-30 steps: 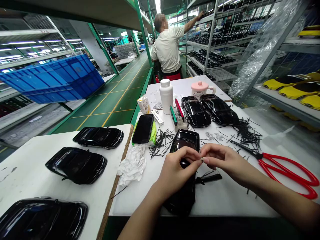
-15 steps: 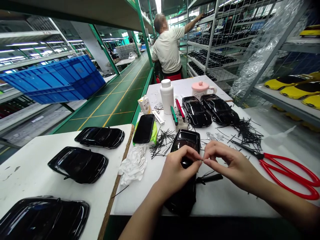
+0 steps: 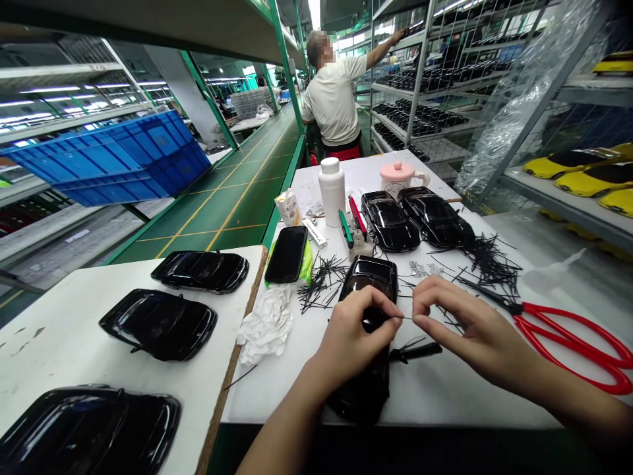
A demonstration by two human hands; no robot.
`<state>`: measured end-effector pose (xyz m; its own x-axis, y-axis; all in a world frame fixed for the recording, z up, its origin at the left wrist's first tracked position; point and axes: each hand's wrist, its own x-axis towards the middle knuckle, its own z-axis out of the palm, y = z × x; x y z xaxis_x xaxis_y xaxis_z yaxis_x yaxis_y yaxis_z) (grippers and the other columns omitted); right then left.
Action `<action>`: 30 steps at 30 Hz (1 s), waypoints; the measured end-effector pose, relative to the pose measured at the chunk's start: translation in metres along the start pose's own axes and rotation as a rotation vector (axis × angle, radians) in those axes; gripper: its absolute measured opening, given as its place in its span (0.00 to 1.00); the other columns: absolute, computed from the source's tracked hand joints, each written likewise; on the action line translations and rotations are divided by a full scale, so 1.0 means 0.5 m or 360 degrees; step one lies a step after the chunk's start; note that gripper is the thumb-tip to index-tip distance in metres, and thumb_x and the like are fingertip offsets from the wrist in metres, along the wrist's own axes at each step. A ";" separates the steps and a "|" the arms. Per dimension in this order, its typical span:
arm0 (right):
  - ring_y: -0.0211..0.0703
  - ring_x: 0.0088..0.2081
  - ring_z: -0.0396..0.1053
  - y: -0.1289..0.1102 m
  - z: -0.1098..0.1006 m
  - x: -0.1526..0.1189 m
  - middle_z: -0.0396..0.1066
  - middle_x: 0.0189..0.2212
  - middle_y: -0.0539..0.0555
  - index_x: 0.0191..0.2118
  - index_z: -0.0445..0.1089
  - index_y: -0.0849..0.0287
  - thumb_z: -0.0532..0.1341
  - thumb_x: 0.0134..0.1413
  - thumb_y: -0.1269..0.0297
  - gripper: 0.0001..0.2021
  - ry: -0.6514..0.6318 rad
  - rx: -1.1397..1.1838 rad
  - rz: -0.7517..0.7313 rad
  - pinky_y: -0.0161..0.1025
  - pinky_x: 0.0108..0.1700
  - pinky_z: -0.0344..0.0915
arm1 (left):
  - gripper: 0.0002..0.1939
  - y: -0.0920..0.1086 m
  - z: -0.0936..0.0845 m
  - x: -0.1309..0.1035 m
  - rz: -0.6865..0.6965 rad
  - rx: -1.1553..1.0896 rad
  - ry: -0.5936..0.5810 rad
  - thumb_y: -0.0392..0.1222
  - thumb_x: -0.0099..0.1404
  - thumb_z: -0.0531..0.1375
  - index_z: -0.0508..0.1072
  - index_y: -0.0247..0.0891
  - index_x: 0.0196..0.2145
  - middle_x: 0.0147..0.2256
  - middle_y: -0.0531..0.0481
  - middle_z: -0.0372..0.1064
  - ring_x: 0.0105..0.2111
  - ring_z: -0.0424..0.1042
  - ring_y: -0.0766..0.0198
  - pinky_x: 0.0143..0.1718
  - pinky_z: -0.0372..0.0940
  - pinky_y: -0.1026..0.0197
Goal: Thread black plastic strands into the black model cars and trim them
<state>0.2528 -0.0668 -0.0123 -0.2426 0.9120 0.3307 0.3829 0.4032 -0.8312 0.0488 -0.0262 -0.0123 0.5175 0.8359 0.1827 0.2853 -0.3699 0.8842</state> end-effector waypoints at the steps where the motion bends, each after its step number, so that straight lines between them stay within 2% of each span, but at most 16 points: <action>1: 0.46 0.38 0.67 -0.003 -0.003 0.000 0.68 0.35 0.53 0.35 0.69 0.51 0.59 0.67 0.62 0.06 0.0005 0.0025 0.0016 0.42 0.40 0.64 | 0.06 -0.003 0.000 0.001 -0.0008 0.0041 0.0003 0.36 0.65 0.64 0.69 0.41 0.32 0.36 0.50 0.78 0.40 0.76 0.58 0.47 0.66 0.56; 7: 0.44 0.38 0.67 -0.010 -0.018 -0.001 0.67 0.34 0.52 0.35 0.68 0.50 0.60 0.67 0.61 0.06 -0.0026 0.0094 0.0056 0.40 0.41 0.64 | 0.12 -0.009 -0.005 0.006 -0.0013 0.0212 -0.0009 0.30 0.59 0.65 0.70 0.41 0.38 0.44 0.47 0.75 0.49 0.71 0.53 0.54 0.63 0.52; 12: 0.44 0.38 0.68 0.003 -0.009 -0.003 0.69 0.35 0.52 0.35 0.68 0.50 0.59 0.67 0.62 0.06 -0.0037 0.0005 0.0002 0.40 0.41 0.63 | 0.10 -0.006 -0.005 0.006 0.0006 0.0260 -0.0034 0.29 0.59 0.64 0.72 0.41 0.37 0.41 0.48 0.75 0.47 0.71 0.54 0.54 0.62 0.52; 14: 0.45 0.39 0.69 0.012 -0.006 -0.002 0.70 0.36 0.53 0.37 0.68 0.51 0.58 0.67 0.63 0.05 -0.0099 -0.0094 -0.0014 0.41 0.42 0.64 | 0.09 -0.007 -0.004 0.006 0.0008 0.0260 -0.0010 0.29 0.61 0.62 0.72 0.41 0.36 0.40 0.49 0.75 0.46 0.72 0.55 0.53 0.63 0.53; 17: 0.47 0.41 0.71 0.029 -0.002 0.001 0.72 0.39 0.56 0.41 0.72 0.52 0.54 0.67 0.67 0.09 -0.0340 -0.0286 -0.0040 0.42 0.42 0.65 | 0.08 -0.011 -0.004 0.007 -0.0010 0.0233 0.0076 0.30 0.64 0.58 0.71 0.41 0.37 0.40 0.49 0.75 0.45 0.73 0.56 0.51 0.64 0.54; 20: 0.46 0.38 0.73 0.044 -0.003 0.017 0.75 0.40 0.57 0.42 0.77 0.52 0.52 0.65 0.70 0.15 -0.0615 -0.0332 -0.0074 0.40 0.39 0.64 | 0.09 -0.015 -0.004 0.009 -0.0031 0.0194 0.0156 0.29 0.65 0.55 0.70 0.40 0.37 0.40 0.48 0.75 0.45 0.73 0.57 0.51 0.64 0.55; 24: 0.41 0.30 0.73 0.054 -0.010 0.068 0.79 0.33 0.52 0.44 0.81 0.51 0.54 0.61 0.74 0.18 -0.1014 -0.0288 -0.0077 0.36 0.34 0.63 | 0.09 -0.017 -0.003 0.010 -0.0032 0.0154 0.0202 0.28 0.64 0.55 0.70 0.40 0.37 0.39 0.49 0.75 0.45 0.73 0.57 0.50 0.64 0.55; 27: 0.36 0.23 0.69 0.064 -0.014 0.109 0.76 0.24 0.48 0.42 0.81 0.54 0.58 0.60 0.73 0.15 -0.1296 -0.0214 -0.0074 0.32 0.29 0.60 | 0.09 -0.018 -0.003 0.011 -0.0023 0.0142 0.0229 0.28 0.64 0.55 0.70 0.40 0.36 0.38 0.50 0.75 0.44 0.73 0.58 0.49 0.64 0.56; 30: 0.34 0.22 0.68 0.083 -0.005 0.127 0.74 0.21 0.47 0.40 0.81 0.57 0.63 0.58 0.70 0.09 -0.1415 -0.0156 -0.0069 0.31 0.27 0.58 | 0.09 -0.020 -0.003 0.012 -0.0011 0.0142 0.0249 0.28 0.64 0.55 0.70 0.40 0.36 0.37 0.50 0.75 0.43 0.73 0.58 0.49 0.64 0.56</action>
<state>0.2556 0.0083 -0.0246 -0.8442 0.5171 -0.1412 0.4215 0.4778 -0.7707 0.0479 -0.0170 -0.0192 0.3853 0.8889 0.2478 0.3623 -0.3927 0.8453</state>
